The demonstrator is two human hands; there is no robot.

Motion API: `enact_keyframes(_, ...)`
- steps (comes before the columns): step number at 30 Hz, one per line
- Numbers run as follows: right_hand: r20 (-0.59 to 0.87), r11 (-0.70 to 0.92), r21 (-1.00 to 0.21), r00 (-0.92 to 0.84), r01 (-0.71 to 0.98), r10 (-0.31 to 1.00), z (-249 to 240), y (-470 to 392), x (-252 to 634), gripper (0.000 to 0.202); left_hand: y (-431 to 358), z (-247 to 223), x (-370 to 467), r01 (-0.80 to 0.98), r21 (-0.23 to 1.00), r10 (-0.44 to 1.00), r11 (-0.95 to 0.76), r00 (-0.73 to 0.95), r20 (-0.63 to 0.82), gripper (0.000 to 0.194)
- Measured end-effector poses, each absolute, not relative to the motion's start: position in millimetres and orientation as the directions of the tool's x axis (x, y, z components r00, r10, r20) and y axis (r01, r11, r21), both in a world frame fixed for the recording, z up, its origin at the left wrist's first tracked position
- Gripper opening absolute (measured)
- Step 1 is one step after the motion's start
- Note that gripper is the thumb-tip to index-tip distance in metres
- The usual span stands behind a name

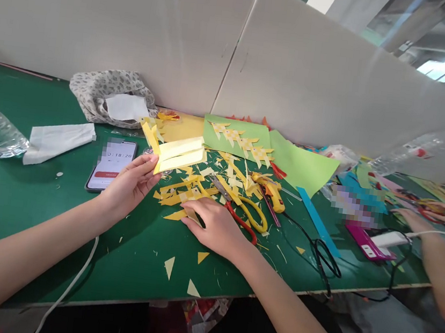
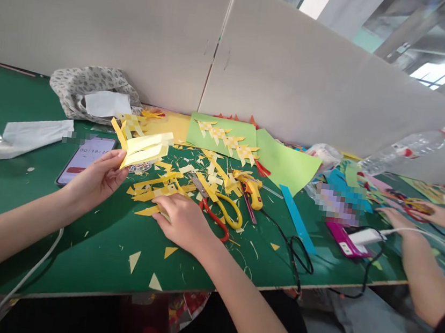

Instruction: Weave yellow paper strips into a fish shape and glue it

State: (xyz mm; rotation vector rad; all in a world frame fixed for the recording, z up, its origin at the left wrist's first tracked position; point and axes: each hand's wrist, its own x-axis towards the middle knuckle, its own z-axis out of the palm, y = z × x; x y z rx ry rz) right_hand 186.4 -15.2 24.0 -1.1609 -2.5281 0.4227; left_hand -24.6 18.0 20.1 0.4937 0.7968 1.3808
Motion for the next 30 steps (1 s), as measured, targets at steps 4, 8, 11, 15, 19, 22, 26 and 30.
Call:
enact_keyframes(4, 0.208, 0.650, -0.323, -0.618, 0.688, 0.758, 24, -1, 185, 0.028, 18, 19, -23, -0.667, 0.725, 0.976, 0.171, 0.011, -0.219, 0.007)
enact_keyframes(8, 0.293, 0.579, -0.249, -0.510, 0.776, 0.809, 26, 30, 182, 0.026, 17, 17, -22, -0.653, 0.737, 0.974, 0.177, 0.008, -0.226, 0.005)
enact_keyframes(11, 0.244, 0.507, -0.238, -0.454, 0.828, 0.857, 26, 57, 179, 0.021, 15, 18, -21, -0.647, 0.741, 0.975, 0.180, 0.015, -0.224, 0.005)
enact_keyframes(15, 0.270, 0.473, -0.280, -0.404, 0.835, 0.874, 31, 78, 181, 0.016, 13, 22, -19, -0.636, 0.751, 0.976, 0.180, 0.023, -0.214, 0.005)
enact_keyframes(19, 0.403, 0.380, -0.585, -0.151, 0.717, 0.903, 44, 66, 190, 0.014, 11, 23, -19, -0.635, 0.751, 0.981, 0.182, 0.064, -0.183, 0.003)
enact_keyframes(22, 0.318, 0.416, -0.658, -0.270, 0.627, 0.909, 43, 35, 191, 0.009, 11, 23, -20, -0.644, 0.745, 0.983, 0.175, 0.076, -0.166, 0.004)
enact_keyframes(26, 0.188, 0.548, -0.453, -0.525, 0.703, 0.830, 27, 3, 186, 0.013, 12, 22, -21, -0.638, 0.752, 0.985, 0.165, 0.068, -0.157, 0.004)
enact_keyframes(30, 0.201, 0.500, -0.431, -0.460, 0.751, 0.865, 15, 25, 183, 0.013, 12, 22, -20, -0.607, 0.777, 0.984, 0.168, 0.057, -0.168, 0.006)
